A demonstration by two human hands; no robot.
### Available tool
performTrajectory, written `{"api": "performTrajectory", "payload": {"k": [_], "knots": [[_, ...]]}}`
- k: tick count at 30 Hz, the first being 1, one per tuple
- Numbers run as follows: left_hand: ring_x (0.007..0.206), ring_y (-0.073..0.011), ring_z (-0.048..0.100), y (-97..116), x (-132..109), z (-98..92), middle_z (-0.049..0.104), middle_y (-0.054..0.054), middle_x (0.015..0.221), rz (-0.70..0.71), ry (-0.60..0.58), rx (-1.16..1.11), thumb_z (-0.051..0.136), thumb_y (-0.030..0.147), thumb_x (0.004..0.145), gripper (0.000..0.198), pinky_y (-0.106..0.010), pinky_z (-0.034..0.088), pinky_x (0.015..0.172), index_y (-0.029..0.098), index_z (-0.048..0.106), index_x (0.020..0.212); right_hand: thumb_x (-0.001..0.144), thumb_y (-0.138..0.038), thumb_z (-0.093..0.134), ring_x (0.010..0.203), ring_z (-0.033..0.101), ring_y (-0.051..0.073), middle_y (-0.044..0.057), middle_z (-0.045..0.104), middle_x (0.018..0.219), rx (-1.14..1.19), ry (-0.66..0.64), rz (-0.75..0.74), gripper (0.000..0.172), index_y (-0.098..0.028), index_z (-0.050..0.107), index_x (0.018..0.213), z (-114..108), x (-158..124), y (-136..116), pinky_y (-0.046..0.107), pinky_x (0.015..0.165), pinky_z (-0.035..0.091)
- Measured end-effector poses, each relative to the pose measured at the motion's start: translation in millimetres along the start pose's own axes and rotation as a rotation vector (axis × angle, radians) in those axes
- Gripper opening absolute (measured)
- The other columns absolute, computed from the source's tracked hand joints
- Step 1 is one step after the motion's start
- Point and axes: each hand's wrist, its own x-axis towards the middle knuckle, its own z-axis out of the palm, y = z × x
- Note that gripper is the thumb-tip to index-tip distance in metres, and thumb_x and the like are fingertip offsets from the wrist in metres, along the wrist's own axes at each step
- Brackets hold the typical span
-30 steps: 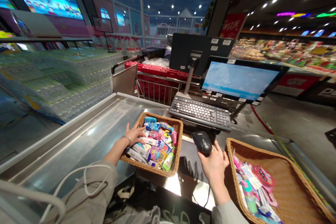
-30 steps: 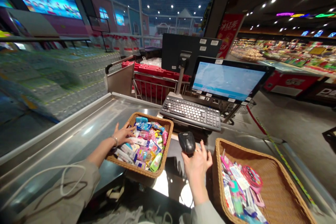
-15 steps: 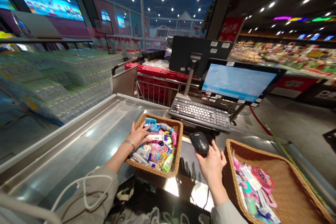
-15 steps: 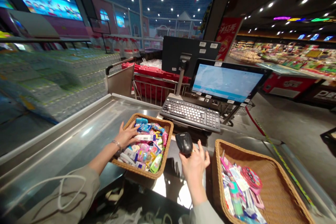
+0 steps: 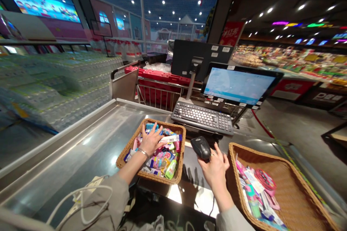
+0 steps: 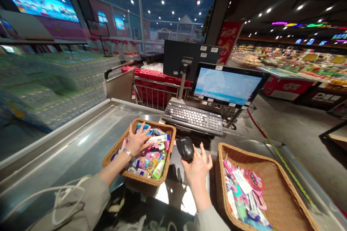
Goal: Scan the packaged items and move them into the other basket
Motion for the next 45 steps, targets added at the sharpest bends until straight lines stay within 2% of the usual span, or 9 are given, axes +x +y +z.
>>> {"api": "performTrajectory", "payload": {"k": [5, 12, 23, 32, 45], "knots": [[0.135, -0.0360, 0.040, 22, 11, -0.7, 0.059, -0.004, 0.133, 0.015, 0.167, 0.012, 0.060, 0.041, 0.087, 0.018, -0.074, -0.015, 0.105, 0.027, 0.070, 0.093, 0.076, -0.032, 0.053, 0.134, 0.037, 0.028, 0.005, 0.068, 0.114, -0.020, 0.006, -0.044, 0.027, -0.023, 0.066, 0.098, -1, -1, -4, 0.053, 0.106, 0.014], [0.136, -0.0363, 0.038, 43, 25, -0.6, 0.061, -0.005, 0.131, 0.050, 0.256, 0.009, 0.062, 0.035, 0.086, 0.013, -0.075, -0.014, 0.105, 0.025, 0.069, 0.091, 0.077, -0.030, 0.054, 0.134, 0.037, 0.029, 0.006, 0.067, 0.117, -0.052, 0.004, -0.100, 0.027, -0.024, 0.067, 0.099, -6, -2, -8, 0.054, 0.105, 0.016], [0.134, -0.0371, 0.040, 61, 35, 6.0, 0.063, -0.007, 0.128, 0.079, 0.308, -0.019, 0.063, 0.037, 0.085, 0.015, -0.075, -0.012, 0.106, 0.024, 0.069, 0.087, 0.075, -0.029, 0.059, 0.136, 0.034, 0.029, 0.003, 0.066, 0.121, -0.043, -0.019, -0.095, 0.024, -0.025, 0.067, 0.098, -11, -5, -6, 0.055, 0.107, 0.012], [0.135, -0.0372, 0.039, 66, 37, 8.6, 0.062, -0.006, 0.130, 0.078, 0.298, -0.029, 0.068, 0.038, 0.081, 0.015, -0.075, -0.014, 0.106, 0.024, 0.069, 0.087, 0.075, -0.026, 0.059, 0.137, 0.034, 0.028, 0.001, 0.067, 0.118, -0.028, -0.028, -0.078, 0.020, -0.027, 0.069, 0.093, -17, -8, -7, 0.054, 0.108, 0.012], [0.136, -0.0368, 0.038, 72, 40, 12.8, 0.059, -0.007, 0.133, 0.098, 0.289, -0.034, 0.064, 0.042, 0.084, 0.021, -0.075, -0.009, 0.107, 0.024, 0.069, 0.092, 0.074, -0.023, 0.059, 0.136, 0.036, 0.028, 0.002, 0.068, 0.116, 0.009, -0.038, -0.053, 0.021, -0.027, 0.068, 0.092, -25, -11, -8, 0.055, 0.107, 0.013]]}}
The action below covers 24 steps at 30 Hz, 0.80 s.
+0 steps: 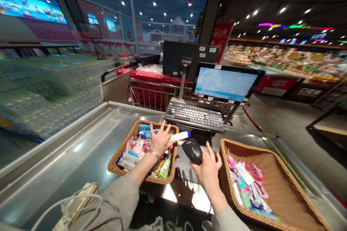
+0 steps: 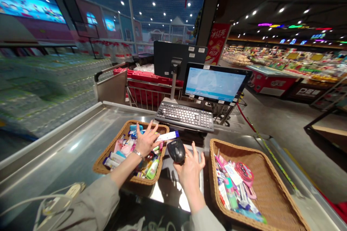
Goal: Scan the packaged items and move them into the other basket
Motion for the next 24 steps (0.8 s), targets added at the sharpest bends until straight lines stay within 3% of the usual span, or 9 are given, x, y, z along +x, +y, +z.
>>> {"api": "performTrajectory", "payload": {"k": [18, 24], "knots": [[0.136, -0.0355, 0.039, 11, 12, 10.3, 0.060, -0.007, 0.132, 0.013, 0.008, -0.032, 0.061, 0.042, 0.085, 0.020, -0.075, -0.008, 0.108, 0.025, 0.070, 0.088, 0.074, -0.024, 0.057, 0.137, 0.033, 0.028, 0.001, 0.067, 0.117, -0.022, -0.033, 0.000, 0.022, -0.028, 0.069, 0.092, -9, -7, 11, 0.055, 0.108, 0.011], [0.137, -0.0352, 0.037, 14, 16, 14.1, 0.059, -0.006, 0.134, 0.034, -0.009, -0.046, 0.062, 0.040, 0.085, 0.017, -0.075, -0.009, 0.107, 0.025, 0.069, 0.088, 0.075, -0.025, 0.055, 0.136, 0.032, 0.029, 0.005, 0.063, 0.126, -0.078, 0.019, 0.011, 0.025, -0.025, 0.069, 0.095, -9, -7, 21, 0.056, 0.107, 0.011]]}}
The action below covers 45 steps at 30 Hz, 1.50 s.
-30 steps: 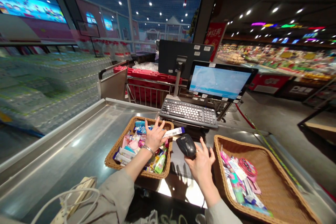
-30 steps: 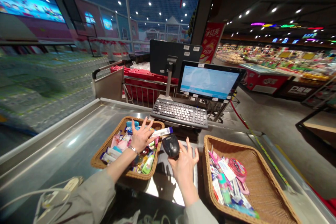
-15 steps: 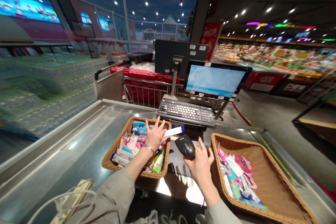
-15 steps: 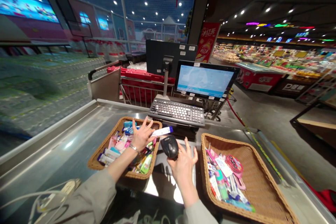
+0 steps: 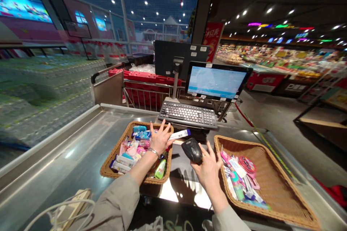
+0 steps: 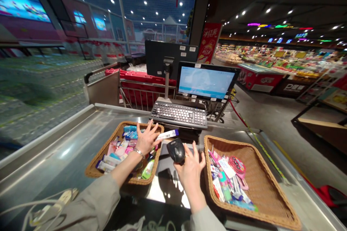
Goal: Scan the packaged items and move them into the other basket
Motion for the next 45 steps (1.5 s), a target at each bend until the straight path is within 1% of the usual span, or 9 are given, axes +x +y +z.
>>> {"api": "performTrajectory", "payload": {"k": [7, 10, 13, 19, 26, 30, 34, 39, 45], "knots": [[0.135, -0.0348, 0.040, 13, 13, 5.0, 0.060, -0.006, 0.132, 0.050, -0.008, -0.036, 0.059, 0.036, 0.087, 0.015, -0.075, -0.010, 0.106, 0.026, 0.069, 0.092, 0.074, -0.026, 0.056, 0.134, 0.036, 0.030, 0.006, 0.064, 0.123, -0.036, 0.076, 0.028, 0.024, -0.024, 0.070, 0.094, -4, -2, 17, 0.054, 0.107, 0.014], [0.135, -0.0350, 0.040, 22, 19, 8.4, 0.060, -0.007, 0.132, 0.068, -0.005, -0.058, 0.059, 0.035, 0.086, 0.015, -0.075, -0.010, 0.106, 0.026, 0.070, 0.093, 0.075, -0.027, 0.056, 0.134, 0.037, 0.031, 0.006, 0.064, 0.124, -0.048, 0.088, 0.067, 0.026, -0.024, 0.070, 0.096, -9, -3, 23, 0.054, 0.107, 0.014], [0.136, -0.0348, 0.039, 31, 25, 12.1, 0.061, -0.006, 0.132, 0.093, -0.003, -0.082, 0.060, 0.033, 0.086, 0.014, -0.075, -0.009, 0.107, 0.026, 0.070, 0.091, 0.074, -0.027, 0.058, 0.133, 0.038, 0.030, 0.004, 0.065, 0.122, -0.062, 0.108, 0.109, 0.028, -0.025, 0.070, 0.099, -14, -4, 29, 0.054, 0.108, 0.013], [0.135, -0.0350, 0.040, 50, 37, 19.5, 0.061, -0.005, 0.131, 0.150, -0.004, -0.123, 0.061, 0.036, 0.085, 0.014, -0.075, -0.010, 0.106, 0.026, 0.070, 0.089, 0.076, -0.031, 0.057, 0.132, 0.040, 0.031, 0.006, 0.067, 0.118, -0.098, 0.140, 0.182, 0.022, -0.024, 0.070, 0.093, -20, -10, 43, 0.055, 0.107, 0.014], [0.136, -0.0362, 0.037, 71, 51, 27.8, 0.060, -0.008, 0.133, 0.224, -0.048, -0.172, 0.062, 0.036, 0.084, 0.014, -0.077, -0.010, 0.105, 0.026, 0.070, 0.090, 0.080, -0.039, 0.054, 0.129, 0.043, 0.030, 0.010, 0.067, 0.116, -0.148, 0.229, 0.251, 0.035, -0.020, 0.068, 0.105, -31, -17, 56, 0.051, 0.107, 0.016], [0.137, -0.0355, 0.037, 84, 58, 34.2, 0.060, -0.006, 0.133, 0.274, -0.056, -0.196, 0.063, 0.036, 0.083, 0.013, -0.077, -0.011, 0.105, 0.026, 0.070, 0.087, 0.081, -0.044, 0.051, 0.126, 0.045, 0.030, 0.011, 0.068, 0.115, -0.143, 0.249, 0.322, 0.037, -0.020, 0.069, 0.103, -38, -21, 64, 0.051, 0.107, 0.014], [0.137, -0.0353, 0.037, 99, 65, 41.2, 0.060, -0.006, 0.132, 0.326, -0.075, -0.219, 0.065, 0.038, 0.082, 0.014, -0.076, -0.012, 0.105, 0.026, 0.069, 0.084, 0.081, -0.046, 0.052, 0.125, 0.045, 0.029, 0.009, 0.068, 0.114, -0.158, 0.284, 0.377, 0.037, -0.021, 0.069, 0.103, -44, -27, 74, 0.050, 0.106, 0.015], [0.136, -0.0355, 0.038, 115, 72, 52.3, 0.061, -0.006, 0.132, 0.392, -0.118, -0.241, 0.066, 0.039, 0.081, 0.014, -0.076, -0.013, 0.105, 0.025, 0.070, 0.081, 0.081, -0.053, 0.054, 0.126, 0.045, 0.029, 0.009, 0.068, 0.114, -0.175, 0.323, 0.448, 0.038, -0.023, 0.070, 0.097, -51, -36, 89, 0.050, 0.106, 0.015], [0.137, -0.0346, 0.037, 136, 79, 66.4, 0.062, -0.005, 0.130, 0.486, -0.149, -0.257, 0.069, 0.037, 0.079, 0.013, -0.074, -0.015, 0.106, 0.024, 0.069, 0.076, 0.081, -0.052, 0.051, 0.126, 0.044, 0.029, 0.010, 0.069, 0.110, -0.206, 0.373, 0.507, 0.038, -0.022, 0.070, 0.095, -57, -47, 107, 0.051, 0.104, 0.017]]}}
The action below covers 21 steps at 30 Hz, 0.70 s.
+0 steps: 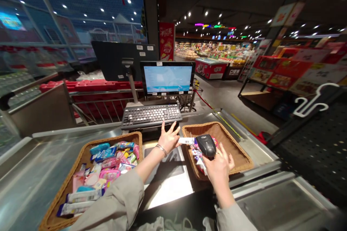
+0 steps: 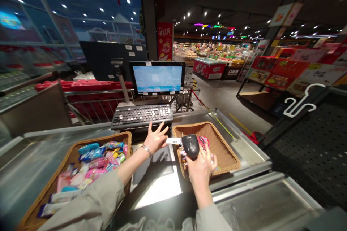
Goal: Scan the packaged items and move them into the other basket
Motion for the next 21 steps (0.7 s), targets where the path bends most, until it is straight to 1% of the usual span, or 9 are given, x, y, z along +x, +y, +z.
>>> {"api": "performTrajectory", "payload": {"k": [3, 6, 10, 13, 17, 21], "knots": [[0.137, -0.0344, 0.036, 7, 9, 8.5, 0.062, -0.004, 0.130, 0.070, -0.024, 0.003, 0.068, 0.039, 0.079, 0.015, -0.073, -0.017, 0.106, 0.024, 0.069, 0.075, 0.081, -0.055, 0.048, 0.126, 0.044, 0.028, 0.011, 0.070, 0.107, -0.006, 0.027, 0.044, 0.042, -0.020, 0.069, 0.094, -1, 0, 11, 0.050, 0.104, 0.016], [0.137, -0.0353, 0.037, 13, 17, 18.4, 0.062, -0.004, 0.131, 0.155, -0.066, 0.007, 0.068, 0.043, 0.079, 0.019, -0.072, -0.020, 0.104, 0.024, 0.069, 0.078, 0.079, -0.057, 0.048, 0.125, 0.045, 0.028, 0.013, 0.069, 0.111, -0.020, 0.065, 0.092, 0.046, -0.018, 0.069, 0.094, -4, 0, 20, 0.049, 0.104, 0.017], [0.135, -0.0360, 0.039, 22, 29, 30.9, 0.062, -0.004, 0.130, 0.271, -0.117, -0.018, 0.066, 0.048, 0.081, 0.026, -0.070, -0.027, 0.101, 0.023, 0.070, 0.082, 0.079, -0.053, 0.048, 0.124, 0.046, 0.027, 0.012, 0.069, 0.111, -0.037, 0.088, 0.141, 0.040, -0.019, 0.069, 0.086, -11, 0, 29, 0.049, 0.104, 0.018], [0.136, -0.0357, 0.038, 29, 37, 37.2, 0.062, -0.004, 0.130, 0.336, -0.135, -0.046, 0.064, 0.049, 0.082, 0.028, -0.069, -0.028, 0.102, 0.022, 0.071, 0.081, 0.079, -0.049, 0.048, 0.124, 0.045, 0.027, 0.010, 0.069, 0.109, -0.044, 0.104, 0.154, 0.036, -0.020, 0.068, 0.085, -17, -1, 35, 0.049, 0.104, 0.018], [0.137, -0.0361, 0.036, 39, 46, 45.6, 0.060, -0.003, 0.133, 0.383, -0.149, -0.066, 0.066, 0.047, 0.082, 0.025, -0.070, -0.027, 0.101, 0.023, 0.071, 0.085, 0.078, -0.050, 0.047, 0.123, 0.046, 0.028, 0.010, 0.069, 0.109, -0.051, 0.115, 0.173, 0.037, -0.021, 0.068, 0.085, -22, -2, 43, 0.049, 0.104, 0.017], [0.139, -0.0343, 0.033, 49, 52, 59.2, 0.060, -0.001, 0.134, 0.397, -0.126, -0.079, 0.060, 0.042, 0.087, 0.020, -0.070, -0.027, 0.101, 0.025, 0.070, 0.090, 0.077, -0.051, 0.048, 0.124, 0.047, 0.027, 0.010, 0.069, 0.111, -0.070, 0.138, 0.211, 0.038, -0.021, 0.069, 0.087, -24, -3, 52, 0.048, 0.105, 0.017]]}}
